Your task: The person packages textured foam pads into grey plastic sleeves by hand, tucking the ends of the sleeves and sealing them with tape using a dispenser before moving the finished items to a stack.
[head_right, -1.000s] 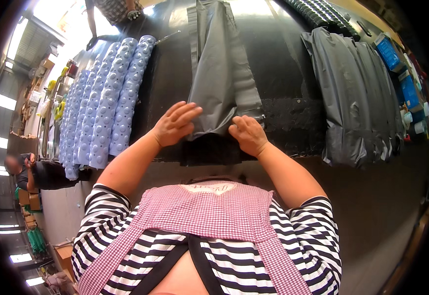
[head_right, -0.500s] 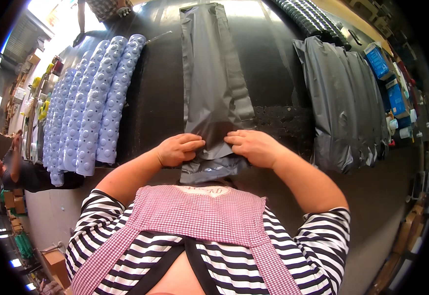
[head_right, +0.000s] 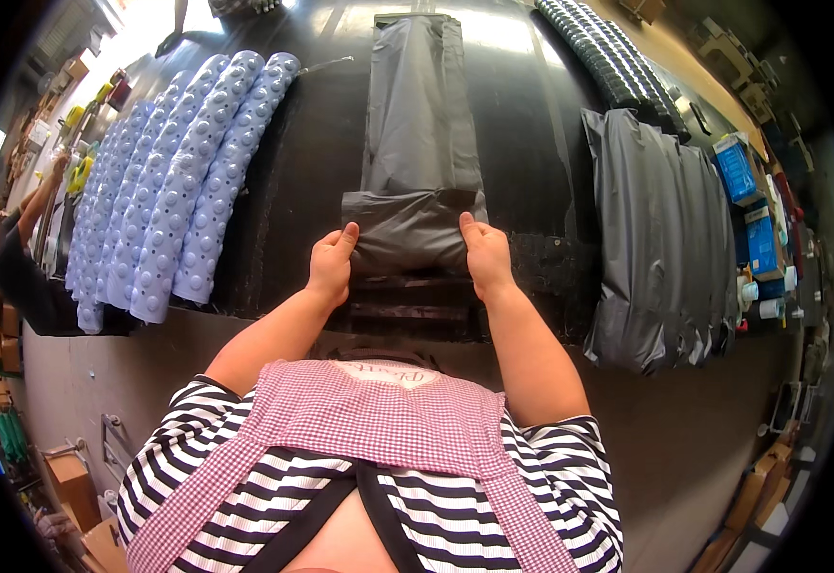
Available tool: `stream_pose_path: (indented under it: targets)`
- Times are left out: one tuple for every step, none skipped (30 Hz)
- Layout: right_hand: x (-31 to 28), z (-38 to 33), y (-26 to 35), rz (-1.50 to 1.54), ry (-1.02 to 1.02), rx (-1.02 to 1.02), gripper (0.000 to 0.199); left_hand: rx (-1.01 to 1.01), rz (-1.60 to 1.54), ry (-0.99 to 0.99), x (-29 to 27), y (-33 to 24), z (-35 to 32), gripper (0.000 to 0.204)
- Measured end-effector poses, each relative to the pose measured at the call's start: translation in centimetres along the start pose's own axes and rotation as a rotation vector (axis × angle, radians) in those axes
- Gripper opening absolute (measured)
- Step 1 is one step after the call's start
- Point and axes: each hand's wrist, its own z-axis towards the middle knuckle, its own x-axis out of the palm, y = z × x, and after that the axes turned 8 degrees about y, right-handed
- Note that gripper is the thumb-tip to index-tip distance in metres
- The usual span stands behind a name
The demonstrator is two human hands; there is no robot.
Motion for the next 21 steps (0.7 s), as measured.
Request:
stream_pose_path:
  targets:
    - [0.0, 0.4, -0.2, -0.099, -0.035, 0.025, 0.041, -0.006, 0.011, -0.058, 0.3, -0.2, -0.1, 0.053]
    - [0.2, 0.4, -0.6, -0.147, -0.077, 0.019, 0.048, -0.023, 0.049, -0.096, 0.2, 0.0, 0.0, 0.054]
    - [0.5, 0.4, -0.6, -0.158, -0.069, 0.017, 0.048, -0.018, 0.038, -0.103, 0.3, 0.2, 0.0, 0.054]
    - [0.7, 0.5, -0.7, -0.227, -0.078, 0.009, 0.047, -0.050, 0.091, -0.136, 0.4, 0.3, -0.1, 0.054]
    - [0.8, 0.6, -0.9, -0.295, -0.087, 0.001, 0.046, -0.083, 0.143, -0.167, 0.5, 0.5, -0.1, 0.054]
    - [0.9, 0.8, -1.1, -0.329, -0.093, -0.016, 0.047, -0.076, 0.134, -0.171, 0.5, 0.6, 0.1, 0.054]
    - [0.7, 1.0, -1.0, -0.338, -0.088, -0.022, 0.047, -0.073, 0.283, -0.152, 0.4, 0.7, 0.2, 0.048]
    - [0.4, 1.2, -0.9, -0.492, -0.115, -0.050, 0.049, -0.070, 0.432, -0.132, 0.4, 0.7, 0.4, 0.042]
    - [0.1, 1.4, -0.7, -0.642, -0.144, -0.076, 0.051, -0.065, 0.426, -0.133, 0.5, 0.4, 0.6, 0.042]
    - [0.3, 1.2, 0.6, -0.866, -0.162, -0.093, 0.040, 0.141, 0.681, -0.145, 0.4, -0.5, 0.5, 0.037]
    - [0.8, 1.0, 1.8, -0.867, -0.156, -0.099, 0.040, 0.350, 0.934, -0.155, 0.4, -1.4, 0.4, 0.034]
    - [1.8, 0.5, 3.8, -1.014, -0.223, -0.325, 0.032, 0.482, 1.080, -0.074, 0.2, -2.7, 0.2, 0.019]
    - [2.6, 0.0, 5.1, -1.157, -0.296, -0.552, 0.028, 0.484, 1.077, -0.076, 0.8, -3.9, 0.0, 0.019]
    - [3.3, 0.1, 5.7, -1.176, -0.209, -0.510, 0.040, 0.659, 1.075, 0.087, 1.8, -5.0, -0.1, 0.025]
    - [4.3, 0.1, 6.1, -1.180, -0.122, -0.427, 0.051, 0.830, 1.060, 0.255, 2.9, -5.4, -0.2, 0.035]
    - [4.9, 1.0, 5.4, -1.226, -0.053, -0.331, 0.061, 0.553, 1.073, 0.279, 4.1, -4.7, -0.6, 0.057]
    - [5.7, 2.0, 4.5, -1.267, 0.019, -0.234, 0.070, 0.326, 1.094, 0.298, 4.7, -3.3, -0.4, 0.063]
    - [7.6, 2.2, 4.9, -1.256, 0.032, -0.086, 0.080, 0.334, 1.025, 0.303, 4.2, -2.0, -0.1, 0.064]
    - [9.0, 2.6, 5.7, -1.243, 0.032, 0.057, 0.091, 0.352, 0.954, 0.314, 4.4, -1.8, 0.2, 0.065]
    - [9.5, 3.9, 5.6, -1.263, 0.025, 0.115, 0.110, 0.365, 0.954, 0.313, 4.3, -1.6, 0.4, 0.065]
    - [9.8, 4.5, 6.1, -1.259, 0.023, 0.107, 0.110, 0.274, 0.818, 0.291, 4.1, -2.0, 0.3, 0.067]
